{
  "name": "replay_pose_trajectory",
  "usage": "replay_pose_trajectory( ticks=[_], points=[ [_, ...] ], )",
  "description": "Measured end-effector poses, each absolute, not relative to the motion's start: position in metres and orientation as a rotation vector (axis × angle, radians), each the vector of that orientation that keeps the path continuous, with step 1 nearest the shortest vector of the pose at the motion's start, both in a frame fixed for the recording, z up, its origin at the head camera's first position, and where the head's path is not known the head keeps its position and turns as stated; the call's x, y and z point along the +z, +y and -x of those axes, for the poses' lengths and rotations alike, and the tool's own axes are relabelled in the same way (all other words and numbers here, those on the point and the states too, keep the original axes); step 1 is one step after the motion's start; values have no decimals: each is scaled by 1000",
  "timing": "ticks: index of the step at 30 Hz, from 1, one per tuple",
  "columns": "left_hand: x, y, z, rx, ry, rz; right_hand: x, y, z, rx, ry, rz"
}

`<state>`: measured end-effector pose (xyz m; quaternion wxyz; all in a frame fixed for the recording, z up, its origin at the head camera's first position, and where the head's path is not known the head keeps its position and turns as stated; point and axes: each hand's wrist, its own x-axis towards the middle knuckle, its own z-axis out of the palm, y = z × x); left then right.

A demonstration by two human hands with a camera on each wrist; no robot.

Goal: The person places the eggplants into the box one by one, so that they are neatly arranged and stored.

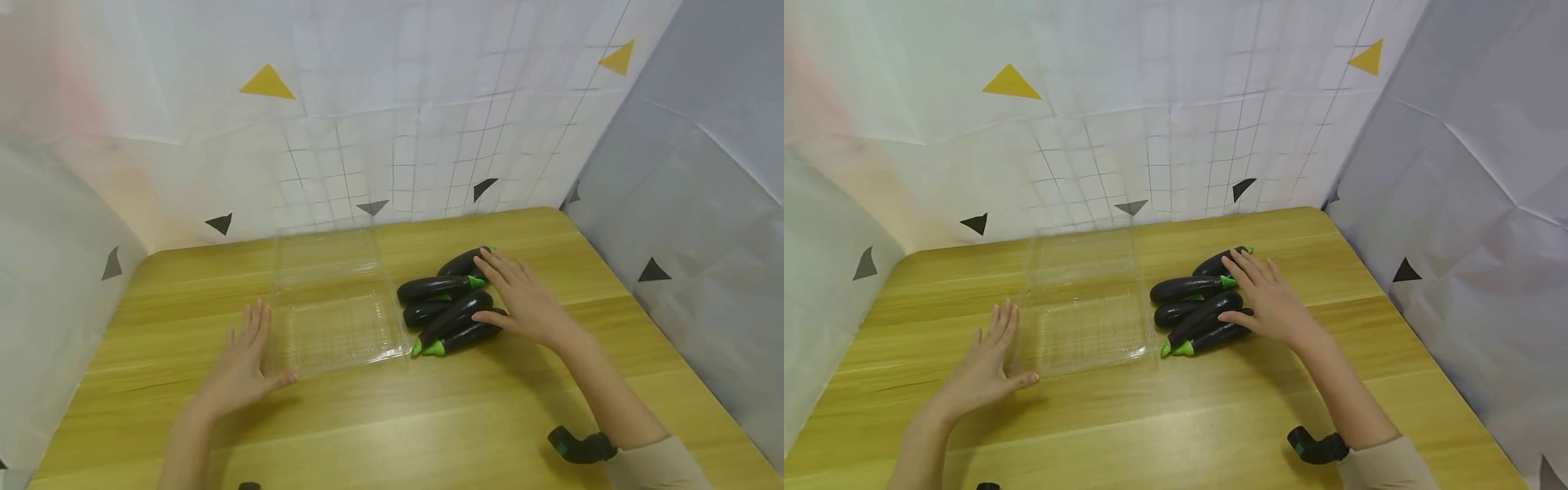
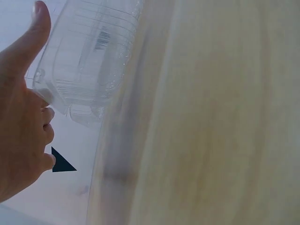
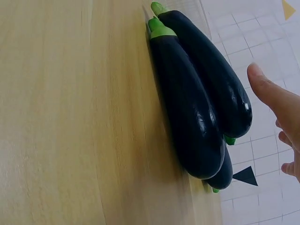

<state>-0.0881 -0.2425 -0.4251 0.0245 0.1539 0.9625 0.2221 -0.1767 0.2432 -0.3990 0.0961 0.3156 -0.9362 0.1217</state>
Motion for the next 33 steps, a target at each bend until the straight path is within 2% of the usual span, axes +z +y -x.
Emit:
replay_pose_trajectory(
  ticks=[15,33],
  points=[
    [-429,-239,86,760,2963,-470,-398,237,173,418,-2715,-986],
    [-427,-239,85,785,2949,-455,-407,233,178,388,-2638,-1182]
  ],
)
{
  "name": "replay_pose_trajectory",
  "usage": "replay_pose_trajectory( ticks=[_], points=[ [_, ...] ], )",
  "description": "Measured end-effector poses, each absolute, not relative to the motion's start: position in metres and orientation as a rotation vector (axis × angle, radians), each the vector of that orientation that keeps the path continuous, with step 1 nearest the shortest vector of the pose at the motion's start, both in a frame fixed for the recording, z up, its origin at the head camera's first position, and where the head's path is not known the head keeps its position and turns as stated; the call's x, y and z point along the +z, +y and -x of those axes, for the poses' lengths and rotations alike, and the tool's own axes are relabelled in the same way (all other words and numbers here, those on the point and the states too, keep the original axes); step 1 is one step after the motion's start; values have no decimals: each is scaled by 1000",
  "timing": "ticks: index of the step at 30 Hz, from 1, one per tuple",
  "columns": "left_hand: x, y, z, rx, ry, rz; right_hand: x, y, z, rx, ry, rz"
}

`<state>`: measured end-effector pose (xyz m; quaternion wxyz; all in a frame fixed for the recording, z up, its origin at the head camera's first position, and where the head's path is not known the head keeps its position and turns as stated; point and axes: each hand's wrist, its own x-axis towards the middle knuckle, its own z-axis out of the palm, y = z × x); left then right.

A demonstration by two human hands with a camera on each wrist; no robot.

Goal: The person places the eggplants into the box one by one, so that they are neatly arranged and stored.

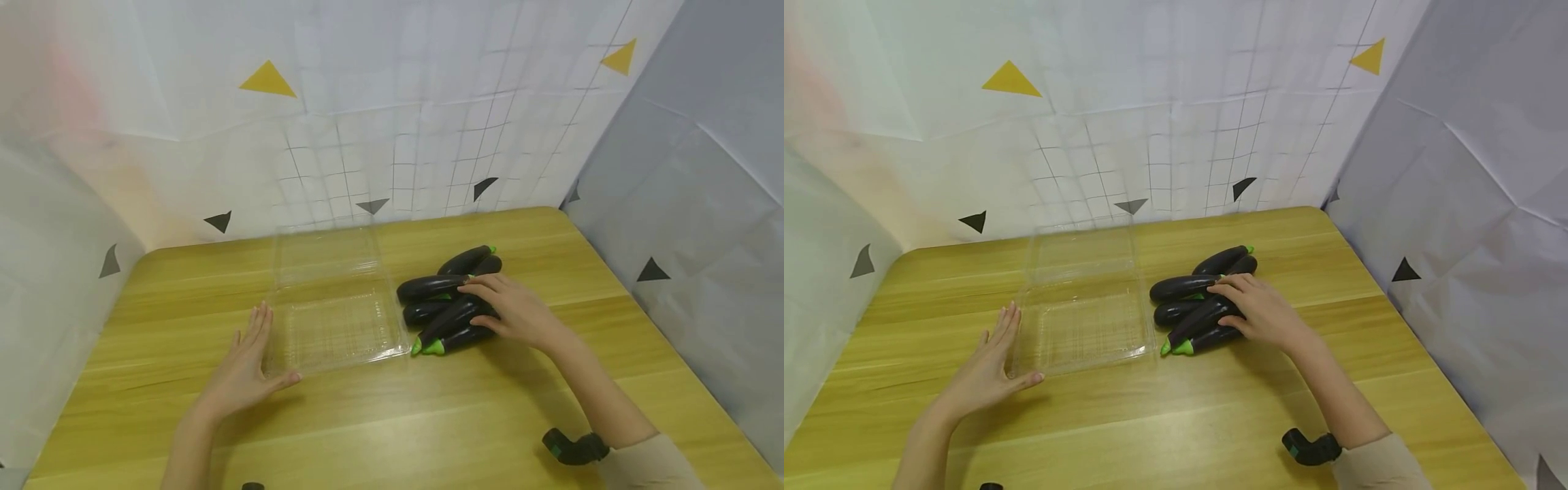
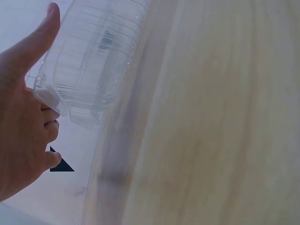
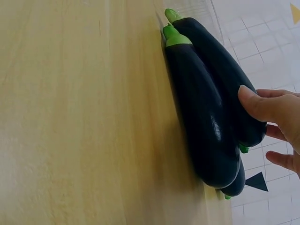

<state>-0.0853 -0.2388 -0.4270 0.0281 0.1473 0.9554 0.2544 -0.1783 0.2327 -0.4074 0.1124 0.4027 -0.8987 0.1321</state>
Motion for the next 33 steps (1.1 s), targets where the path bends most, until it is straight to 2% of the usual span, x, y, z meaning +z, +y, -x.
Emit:
replay_pose_trajectory(
  ticks=[20,33],
  points=[
    [-428,-240,87,781,2947,-453,-413,235,184,448,-2616,-1167],
    [-428,-240,89,785,2925,-443,-388,238,176,468,-2731,-930]
  ],
)
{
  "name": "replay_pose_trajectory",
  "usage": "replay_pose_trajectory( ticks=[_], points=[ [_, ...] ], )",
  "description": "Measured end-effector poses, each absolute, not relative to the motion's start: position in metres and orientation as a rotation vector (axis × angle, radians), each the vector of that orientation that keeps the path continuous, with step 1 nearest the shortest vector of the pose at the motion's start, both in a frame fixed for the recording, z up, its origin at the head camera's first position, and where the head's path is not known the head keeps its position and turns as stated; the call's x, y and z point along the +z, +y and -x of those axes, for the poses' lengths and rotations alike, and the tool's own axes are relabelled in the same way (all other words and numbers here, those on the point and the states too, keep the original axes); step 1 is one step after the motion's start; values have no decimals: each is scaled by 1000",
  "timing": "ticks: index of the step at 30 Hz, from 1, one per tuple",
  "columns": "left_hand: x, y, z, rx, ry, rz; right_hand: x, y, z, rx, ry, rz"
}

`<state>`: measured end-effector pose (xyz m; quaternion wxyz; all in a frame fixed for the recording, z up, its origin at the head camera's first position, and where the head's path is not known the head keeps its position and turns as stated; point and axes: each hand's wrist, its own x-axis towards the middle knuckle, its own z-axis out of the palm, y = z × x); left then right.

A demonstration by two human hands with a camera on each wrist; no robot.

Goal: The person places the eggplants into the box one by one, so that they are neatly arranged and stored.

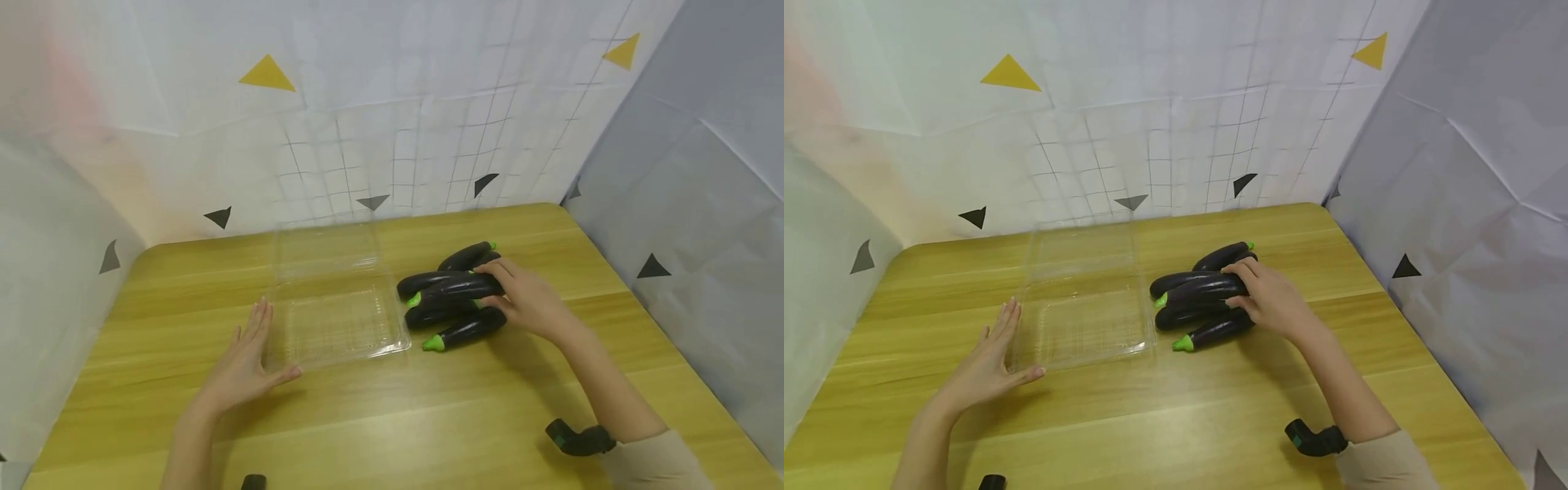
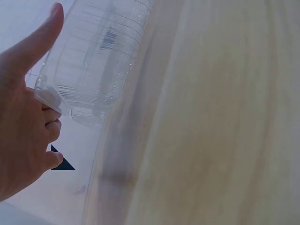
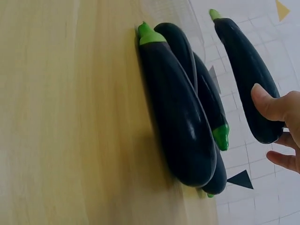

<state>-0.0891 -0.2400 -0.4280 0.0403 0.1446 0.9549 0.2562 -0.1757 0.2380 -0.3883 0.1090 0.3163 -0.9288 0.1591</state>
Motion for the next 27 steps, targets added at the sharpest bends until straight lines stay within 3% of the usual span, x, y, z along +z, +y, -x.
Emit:
replay_pose_trajectory(
  ticks=[17,27],
  points=[
    [-426,-240,93,787,2915,-417,-372,196,172,490,-2749,-912],
    [-426,-240,90,804,2895,-395,-381,168,174,599,-2671,-987]
  ],
)
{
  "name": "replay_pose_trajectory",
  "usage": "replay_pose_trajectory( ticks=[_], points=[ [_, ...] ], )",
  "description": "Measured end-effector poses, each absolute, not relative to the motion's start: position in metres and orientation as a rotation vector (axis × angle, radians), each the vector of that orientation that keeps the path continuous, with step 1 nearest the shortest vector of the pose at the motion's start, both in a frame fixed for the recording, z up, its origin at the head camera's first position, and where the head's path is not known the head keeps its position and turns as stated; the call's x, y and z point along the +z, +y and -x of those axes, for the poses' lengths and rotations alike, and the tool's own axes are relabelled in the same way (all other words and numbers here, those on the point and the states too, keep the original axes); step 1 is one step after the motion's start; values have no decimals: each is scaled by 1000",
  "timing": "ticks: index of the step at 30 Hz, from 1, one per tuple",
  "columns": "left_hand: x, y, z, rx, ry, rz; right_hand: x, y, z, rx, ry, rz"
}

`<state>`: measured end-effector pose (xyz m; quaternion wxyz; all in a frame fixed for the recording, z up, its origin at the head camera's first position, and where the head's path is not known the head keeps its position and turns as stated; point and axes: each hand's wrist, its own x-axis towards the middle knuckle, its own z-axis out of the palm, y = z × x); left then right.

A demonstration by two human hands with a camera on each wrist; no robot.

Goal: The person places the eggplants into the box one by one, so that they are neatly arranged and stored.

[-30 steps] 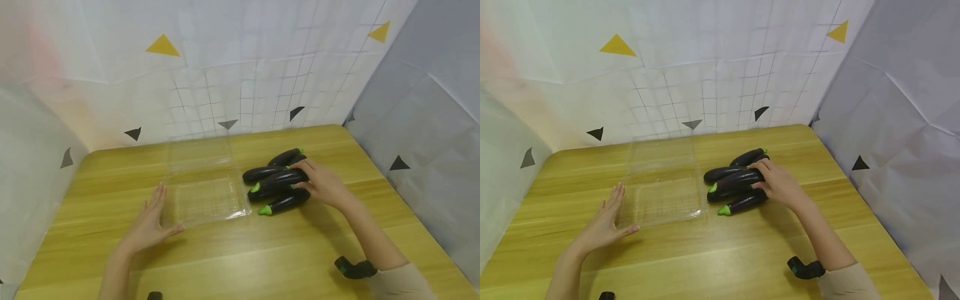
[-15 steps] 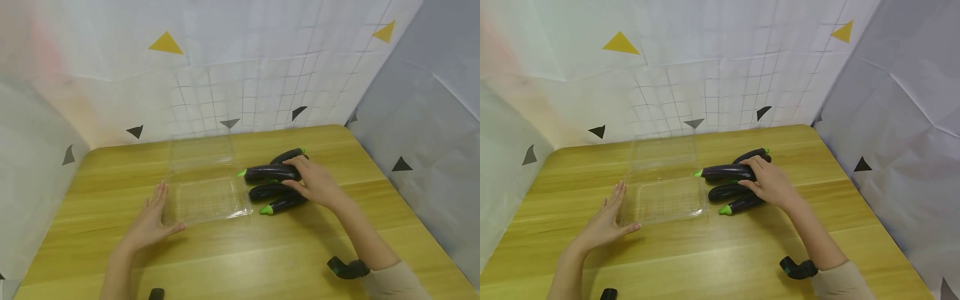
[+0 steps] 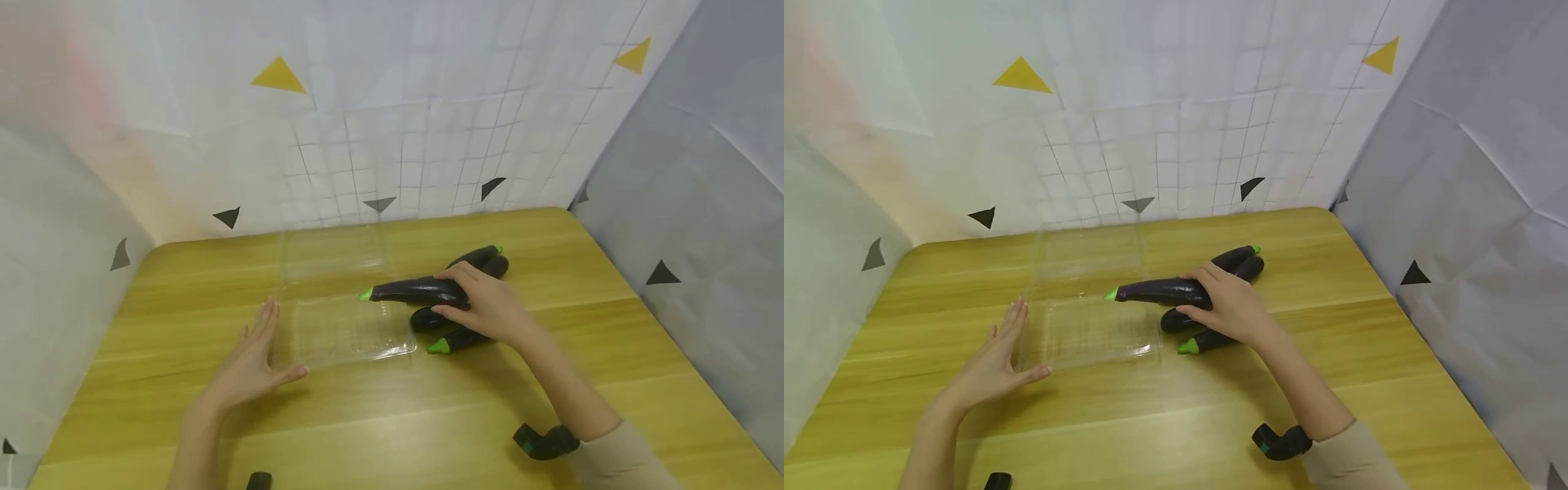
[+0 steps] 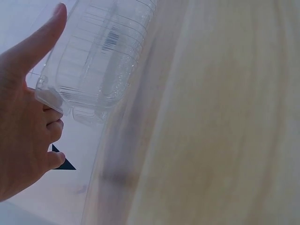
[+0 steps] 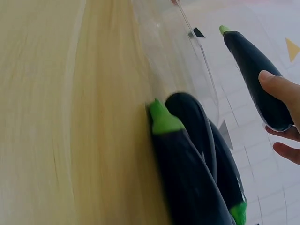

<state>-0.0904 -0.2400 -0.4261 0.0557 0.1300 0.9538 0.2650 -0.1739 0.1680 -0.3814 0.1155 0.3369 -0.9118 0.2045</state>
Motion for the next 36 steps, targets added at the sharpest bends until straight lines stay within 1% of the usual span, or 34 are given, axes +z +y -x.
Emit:
replay_pose_trajectory(
  ticks=[10,15,23,29,36],
  points=[
    [-425,-237,95,825,2896,-435,-393,134,171,717,-2655,-1097],
    [-423,-238,95,854,2882,-439,-399,118,167,700,-2683,-1121],
    [-422,-238,95,846,2876,-431,-407,95,164,633,-2646,-1229],
    [-421,-239,94,847,2875,-426,-416,84,164,534,-2631,-1301],
    [-423,-242,92,848,2880,-416,-418,79,162,514,-2676,-1311]
  ],
)
